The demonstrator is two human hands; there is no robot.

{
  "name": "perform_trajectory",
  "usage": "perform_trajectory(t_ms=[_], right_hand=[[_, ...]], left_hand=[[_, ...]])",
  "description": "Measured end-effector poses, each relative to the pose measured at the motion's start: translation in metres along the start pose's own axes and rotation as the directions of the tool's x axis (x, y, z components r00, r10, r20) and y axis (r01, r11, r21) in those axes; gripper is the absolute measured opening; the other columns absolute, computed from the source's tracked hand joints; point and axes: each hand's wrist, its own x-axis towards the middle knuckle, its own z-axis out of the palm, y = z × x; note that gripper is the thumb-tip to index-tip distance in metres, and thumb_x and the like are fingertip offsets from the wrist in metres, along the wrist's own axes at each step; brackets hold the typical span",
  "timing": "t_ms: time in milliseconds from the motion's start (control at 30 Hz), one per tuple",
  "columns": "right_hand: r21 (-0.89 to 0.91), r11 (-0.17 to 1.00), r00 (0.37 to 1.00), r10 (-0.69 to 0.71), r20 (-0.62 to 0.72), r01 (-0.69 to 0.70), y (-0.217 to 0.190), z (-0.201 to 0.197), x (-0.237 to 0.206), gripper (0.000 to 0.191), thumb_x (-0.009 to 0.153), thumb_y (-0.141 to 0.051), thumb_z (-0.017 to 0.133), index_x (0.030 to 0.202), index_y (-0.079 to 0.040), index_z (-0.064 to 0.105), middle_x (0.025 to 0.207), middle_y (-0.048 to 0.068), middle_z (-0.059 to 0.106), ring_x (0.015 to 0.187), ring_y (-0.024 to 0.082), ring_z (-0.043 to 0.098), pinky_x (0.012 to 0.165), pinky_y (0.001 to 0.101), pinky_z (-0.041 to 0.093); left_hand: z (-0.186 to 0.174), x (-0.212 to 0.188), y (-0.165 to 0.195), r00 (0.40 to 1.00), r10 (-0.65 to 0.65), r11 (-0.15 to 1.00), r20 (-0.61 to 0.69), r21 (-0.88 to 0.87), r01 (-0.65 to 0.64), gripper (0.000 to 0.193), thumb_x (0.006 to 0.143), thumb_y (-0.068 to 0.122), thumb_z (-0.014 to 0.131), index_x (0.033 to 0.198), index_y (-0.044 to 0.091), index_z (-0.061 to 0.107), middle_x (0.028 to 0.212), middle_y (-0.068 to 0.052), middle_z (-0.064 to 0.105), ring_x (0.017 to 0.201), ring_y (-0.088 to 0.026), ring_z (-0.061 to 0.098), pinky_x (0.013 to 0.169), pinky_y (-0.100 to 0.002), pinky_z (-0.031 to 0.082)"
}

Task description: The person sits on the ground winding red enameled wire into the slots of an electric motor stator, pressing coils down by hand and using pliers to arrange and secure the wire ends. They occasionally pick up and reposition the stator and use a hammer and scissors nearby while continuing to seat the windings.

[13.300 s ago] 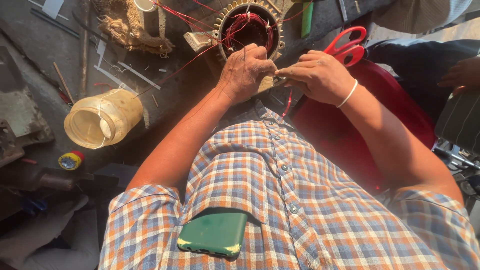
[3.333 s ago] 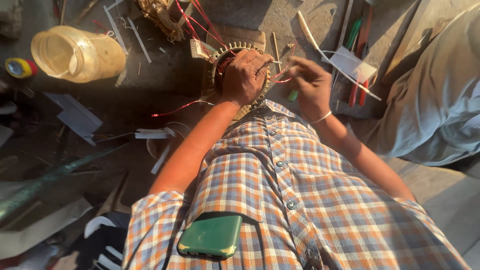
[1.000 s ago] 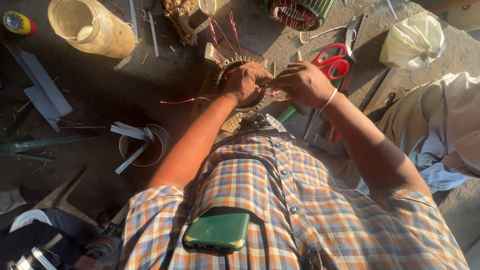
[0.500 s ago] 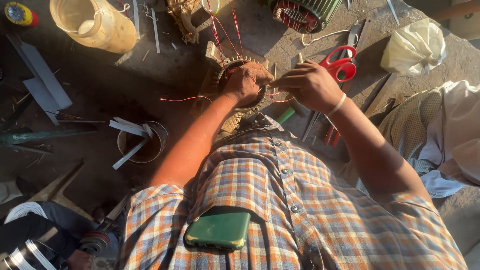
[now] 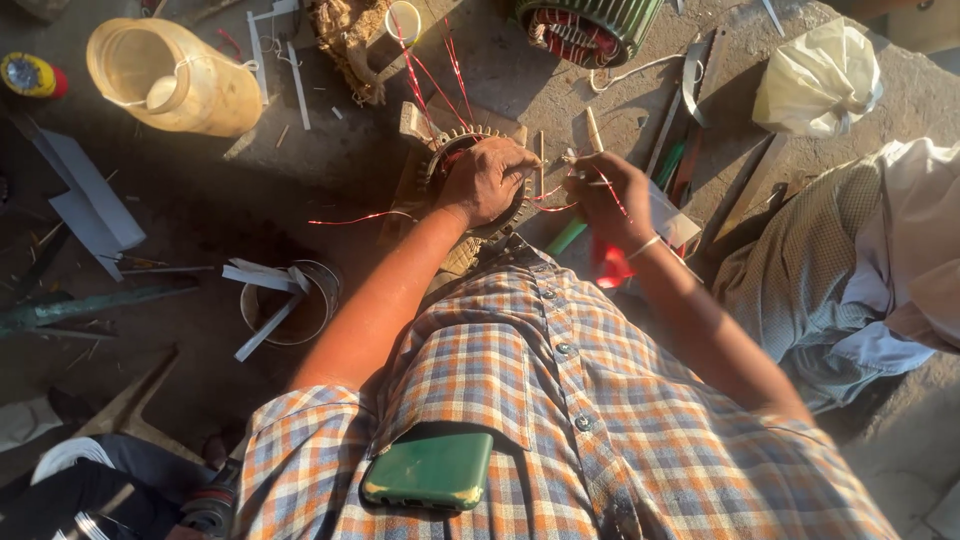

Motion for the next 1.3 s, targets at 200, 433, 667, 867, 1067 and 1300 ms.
perform_trajectory(t_ms=[200,433,667,867,1067,1300], right_hand=[[-0.155,0.974,0.977,-0.184,-0.105,0.167,0.008,0.042,-0.009,0.028,0.091,-0.005,0.08,0.106,0.0,0.057,0.083,0.009,0.068,0.06,0.01,0.064,0.047,0.0251,0.052],[-0.112,0.98,0.962,-0.185,-0.202,0.165,-0.014,0.07,-0.013,0.028,0.093,-0.012,0.081,0.095,0.0,0.056,0.078,0.006,0.069,0.057,0.01,0.063,0.046,0.0247,0.051],[-0.248,0.888,0.895,-0.427,-0.127,0.388,-0.017,0.049,-0.056,0.022,0.095,-0.012,0.081,0.092,-0.001,0.062,0.08,0.005,0.068,0.07,0.007,0.062,0.058,0.0264,0.048],[-0.684,0.313,0.676,-0.646,0.355,0.659,-0.05,0.038,-0.043,0.019,0.089,-0.012,0.086,0.09,-0.005,0.069,0.082,0.008,0.068,0.07,0.02,0.067,0.06,0.0326,0.051],[-0.519,-0.103,0.385,-0.555,0.738,0.848,-0.088,0.019,-0.039,0.02,0.091,-0.024,0.085,0.091,-0.009,0.071,0.083,0.004,0.066,0.072,0.02,0.065,0.06,0.035,0.051],[-0.323,-0.37,0.223,-0.287,0.931,0.871,-0.088,0.017,-0.023,0.014,0.08,-0.018,0.075,0.093,-0.014,0.072,0.079,0.0,0.061,0.076,0.017,0.062,0.066,0.0325,0.052]], left_hand=[[0.006,-0.004,-0.002,0.998,0.042,0.997,-0.044,0.063,-0.04,0.024,0.081,0.009,0.075,0.105,0.008,0.076,0.106,-0.016,0.072,0.105,-0.037,0.067,0.096,-0.045,0.052],[0.007,-0.003,0.004,0.998,-0.062,0.995,-0.012,0.082,0.063,0.008,0.099,0.012,0.071,0.096,0.005,0.072,0.103,-0.016,0.071,0.104,-0.038,0.067,0.092,-0.045,0.054],[0.005,0.0,0.023,1.0,-0.027,0.999,-0.012,-0.031,0.026,0.019,0.085,0.004,0.071,0.101,0.012,0.076,0.101,-0.01,0.074,0.102,-0.032,0.068,0.09,-0.042,0.055],[-0.002,0.001,0.032,0.999,0.045,0.999,-0.006,0.028,-0.045,0.028,0.075,0.0,0.073,0.1,0.013,0.078,0.098,-0.01,0.073,0.1,-0.032,0.067,0.087,-0.041,0.055],[-0.001,0.0,0.029,0.998,0.064,0.998,-0.028,0.009,-0.064,0.02,0.08,0.003,0.073,0.095,0.014,0.078,0.094,-0.007,0.074,0.096,-0.029,0.068,0.085,-0.04,0.055],[-0.002,-0.003,0.023,0.997,0.071,0.997,-0.036,0.024,-0.07,0.018,0.083,0.002,0.072,0.094,0.015,0.079,0.092,-0.005,0.073,0.091,-0.028,0.067,0.081,-0.038,0.055]])
